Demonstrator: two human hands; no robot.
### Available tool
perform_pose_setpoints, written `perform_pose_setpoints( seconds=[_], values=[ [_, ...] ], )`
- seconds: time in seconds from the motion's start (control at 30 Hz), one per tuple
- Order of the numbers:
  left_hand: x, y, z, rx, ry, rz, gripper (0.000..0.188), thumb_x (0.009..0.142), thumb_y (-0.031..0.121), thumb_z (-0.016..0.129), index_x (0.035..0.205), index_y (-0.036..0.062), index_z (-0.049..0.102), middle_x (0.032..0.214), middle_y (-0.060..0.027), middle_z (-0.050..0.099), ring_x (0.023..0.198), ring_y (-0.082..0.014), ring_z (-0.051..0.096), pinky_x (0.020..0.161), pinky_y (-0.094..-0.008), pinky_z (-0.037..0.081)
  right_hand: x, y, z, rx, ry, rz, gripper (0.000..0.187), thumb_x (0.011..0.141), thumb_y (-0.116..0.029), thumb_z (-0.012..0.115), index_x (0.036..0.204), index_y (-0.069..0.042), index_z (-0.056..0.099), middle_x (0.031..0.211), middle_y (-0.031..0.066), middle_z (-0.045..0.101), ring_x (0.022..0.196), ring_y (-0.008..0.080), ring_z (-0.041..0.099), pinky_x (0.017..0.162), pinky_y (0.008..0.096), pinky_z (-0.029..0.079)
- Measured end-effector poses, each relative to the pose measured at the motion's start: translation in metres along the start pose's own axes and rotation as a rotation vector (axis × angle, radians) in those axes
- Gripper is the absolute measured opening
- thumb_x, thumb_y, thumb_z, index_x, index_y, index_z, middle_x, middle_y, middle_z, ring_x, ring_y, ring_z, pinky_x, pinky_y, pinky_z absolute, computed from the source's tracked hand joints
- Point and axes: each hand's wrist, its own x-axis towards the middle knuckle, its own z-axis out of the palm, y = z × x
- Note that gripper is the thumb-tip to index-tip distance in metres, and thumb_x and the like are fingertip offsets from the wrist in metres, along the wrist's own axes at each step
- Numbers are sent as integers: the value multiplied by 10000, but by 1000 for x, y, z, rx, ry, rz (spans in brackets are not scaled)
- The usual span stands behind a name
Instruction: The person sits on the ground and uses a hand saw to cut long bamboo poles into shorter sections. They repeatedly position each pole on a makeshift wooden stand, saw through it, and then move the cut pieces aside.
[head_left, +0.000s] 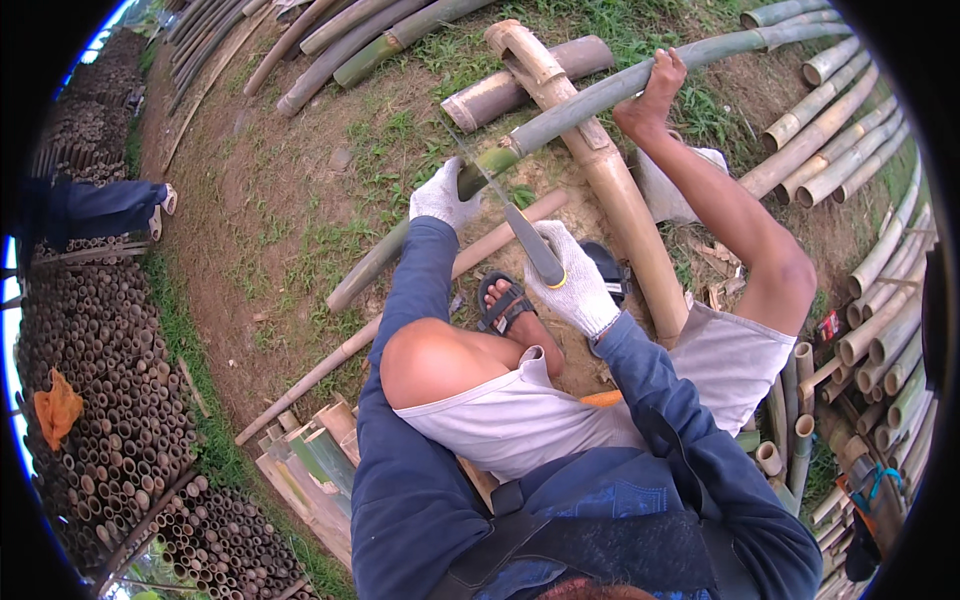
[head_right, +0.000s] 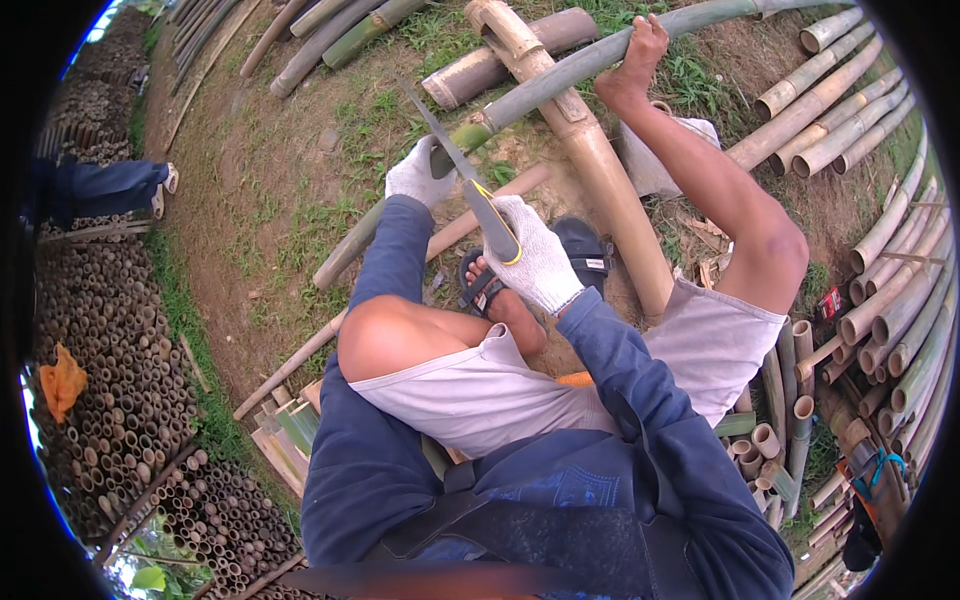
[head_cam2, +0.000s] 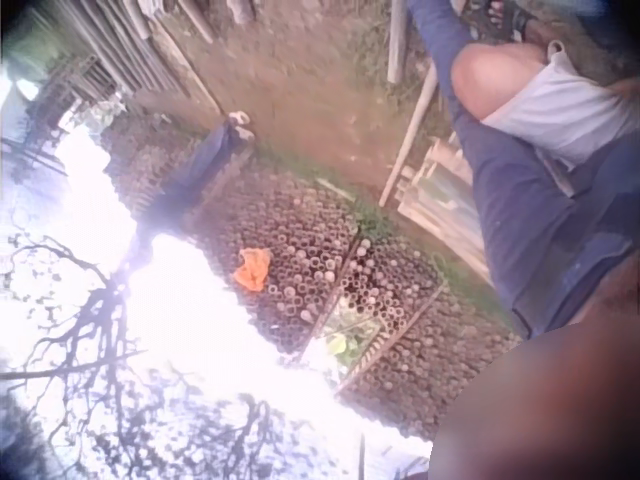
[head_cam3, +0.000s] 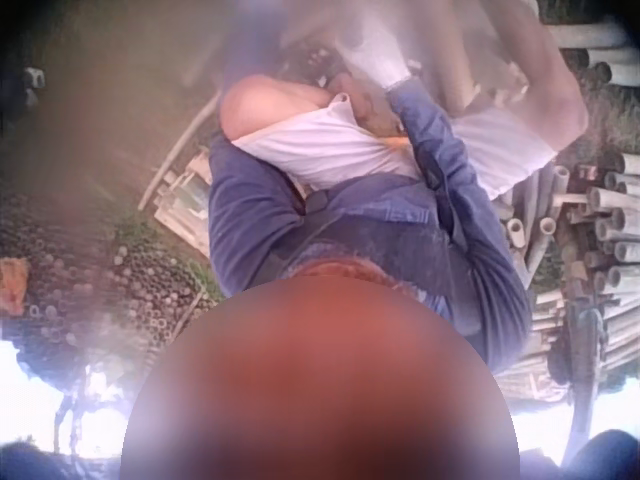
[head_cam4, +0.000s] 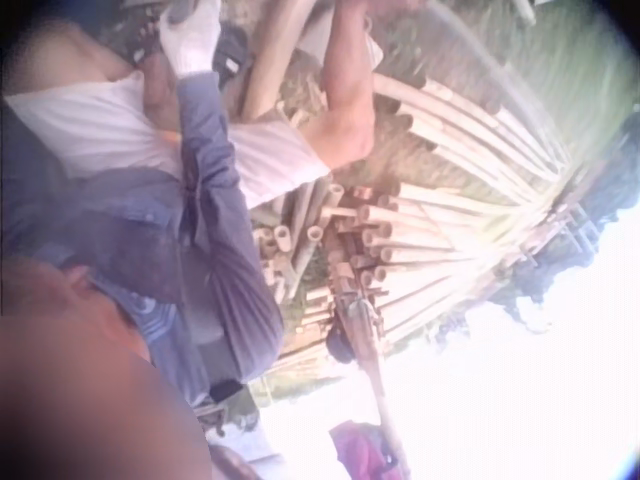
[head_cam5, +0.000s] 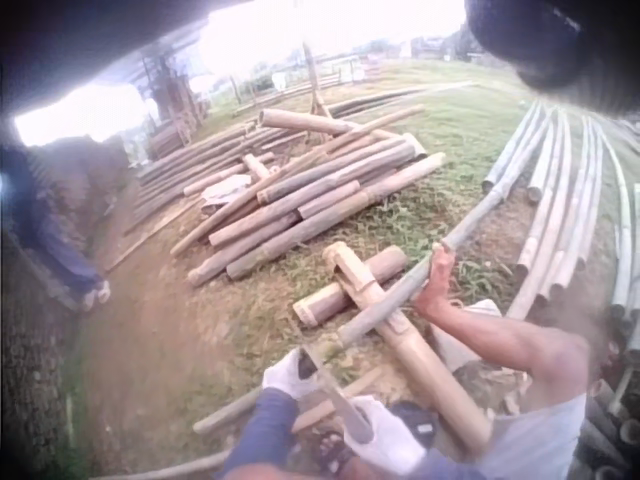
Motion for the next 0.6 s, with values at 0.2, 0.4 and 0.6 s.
perform_pose_setpoints(
  seconds=[0.2,0.4,0.6],
  values=[
    [-13,-13,-20,145,-210,-142,642,870,575,828,1375,194,723,1243,-172,828,1152,-391,796,1022,-496,616,-122,-41,-56,-84,-54,84,538,907,-12,812,1406,-26,611,1228,215,704,1157,407,748,1009,430,590],
    [-7,-20,-13,172,-217,-202,637,860,603,824,1357,215,730,1218,-173,832,1178,-397,785,1028,-491,611,-92,-51,-59,-53,-80,164,484,945,-3,782,1391,-35,596,1223,181,684,1110,327,746,997,402,579],
    [-17,-8,-11,162,-56,-179,594,869,575,840,1326,207,743,1174,-180,832,1142,-393,795,1003,-487,617,24,10,-5,134,-11,38,435,981,-140,771,1370,-58,596,1220,201,690,1119,423,731,969,442,599]
  ],
)
